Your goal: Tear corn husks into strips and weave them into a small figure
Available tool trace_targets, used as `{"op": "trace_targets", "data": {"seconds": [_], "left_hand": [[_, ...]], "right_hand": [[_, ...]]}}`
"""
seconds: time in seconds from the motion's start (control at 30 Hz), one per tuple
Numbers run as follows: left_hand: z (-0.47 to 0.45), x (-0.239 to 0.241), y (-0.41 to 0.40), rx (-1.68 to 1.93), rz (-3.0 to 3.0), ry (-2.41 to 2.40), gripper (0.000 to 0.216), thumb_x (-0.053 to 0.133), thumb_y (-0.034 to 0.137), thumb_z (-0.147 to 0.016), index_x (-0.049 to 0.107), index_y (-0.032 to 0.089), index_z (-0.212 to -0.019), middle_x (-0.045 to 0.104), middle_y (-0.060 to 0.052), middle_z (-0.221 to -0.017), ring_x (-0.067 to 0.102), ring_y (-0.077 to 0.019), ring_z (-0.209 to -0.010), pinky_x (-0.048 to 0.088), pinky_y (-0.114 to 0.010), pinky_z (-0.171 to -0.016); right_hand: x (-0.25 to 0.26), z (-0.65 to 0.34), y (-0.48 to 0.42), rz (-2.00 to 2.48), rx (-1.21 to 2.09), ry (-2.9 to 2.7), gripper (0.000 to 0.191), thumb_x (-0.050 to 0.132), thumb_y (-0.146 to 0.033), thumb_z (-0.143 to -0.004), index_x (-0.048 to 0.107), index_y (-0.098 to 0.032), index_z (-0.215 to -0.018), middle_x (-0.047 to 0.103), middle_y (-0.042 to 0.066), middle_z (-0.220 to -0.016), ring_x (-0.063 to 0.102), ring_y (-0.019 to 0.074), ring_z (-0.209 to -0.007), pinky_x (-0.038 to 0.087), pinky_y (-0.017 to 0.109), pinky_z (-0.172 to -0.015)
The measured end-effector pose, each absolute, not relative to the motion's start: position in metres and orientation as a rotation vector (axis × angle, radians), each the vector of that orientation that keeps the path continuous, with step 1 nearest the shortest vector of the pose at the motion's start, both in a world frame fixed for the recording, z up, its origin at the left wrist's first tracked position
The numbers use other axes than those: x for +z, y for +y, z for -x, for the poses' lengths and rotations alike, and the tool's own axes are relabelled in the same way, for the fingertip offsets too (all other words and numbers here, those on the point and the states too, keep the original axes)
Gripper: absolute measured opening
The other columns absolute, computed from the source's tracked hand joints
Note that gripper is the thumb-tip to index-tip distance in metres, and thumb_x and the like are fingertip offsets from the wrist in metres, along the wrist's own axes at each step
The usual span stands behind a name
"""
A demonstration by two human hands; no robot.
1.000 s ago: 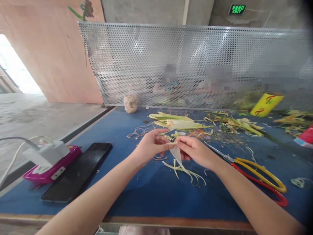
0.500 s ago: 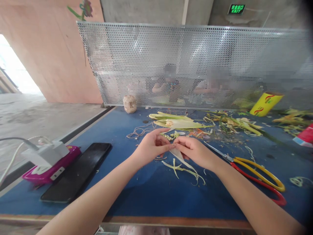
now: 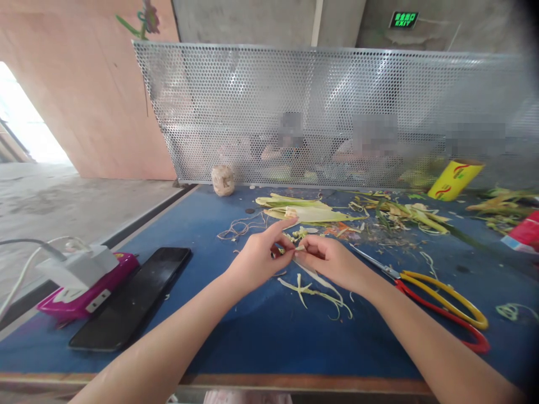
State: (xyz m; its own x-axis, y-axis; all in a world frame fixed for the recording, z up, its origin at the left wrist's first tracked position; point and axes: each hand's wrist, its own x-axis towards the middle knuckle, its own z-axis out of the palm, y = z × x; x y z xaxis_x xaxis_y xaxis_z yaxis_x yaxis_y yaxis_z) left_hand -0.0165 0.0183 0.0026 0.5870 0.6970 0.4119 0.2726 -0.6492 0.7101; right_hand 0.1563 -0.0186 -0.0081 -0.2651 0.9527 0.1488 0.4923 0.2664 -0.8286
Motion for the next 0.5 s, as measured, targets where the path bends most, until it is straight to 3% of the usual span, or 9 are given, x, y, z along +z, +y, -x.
{"op": "trace_targets", "data": {"seconds": [0.2,0.5], "left_hand": [[0.0157,0.0017,0.0214,0.986,-2.162,0.784,0.05,0.053,0.019,-0.072,0.042,0.018,-0.121,0.06,0.001,-0.074,0.055,-0.009,-0.063,0.047,-0.021,-0.06],[0.0148,0.0032,0.027,0.914,-1.945,0.819,0.048,0.055,0.02,-0.07,0.045,0.013,-0.117,0.058,0.0,-0.072,0.05,-0.0075,-0.054,0.044,-0.021,-0.051]], "right_hand": [[-0.0059,-0.1576,-0.0192,1.286,0.917,-1.874,0.012,0.048,-0.027,-0.081,0.047,-0.019,-0.072,0.047,-0.004,-0.057,0.047,0.0095,-0.054,0.035,0.022,-0.052],[-0.0085,-0.1608,-0.0165,1.295,0.908,-1.855,0.01,0.055,-0.027,-0.075,0.05,-0.018,-0.075,0.043,-0.006,-0.057,0.042,0.0083,-0.051,0.032,0.02,-0.048]]}}
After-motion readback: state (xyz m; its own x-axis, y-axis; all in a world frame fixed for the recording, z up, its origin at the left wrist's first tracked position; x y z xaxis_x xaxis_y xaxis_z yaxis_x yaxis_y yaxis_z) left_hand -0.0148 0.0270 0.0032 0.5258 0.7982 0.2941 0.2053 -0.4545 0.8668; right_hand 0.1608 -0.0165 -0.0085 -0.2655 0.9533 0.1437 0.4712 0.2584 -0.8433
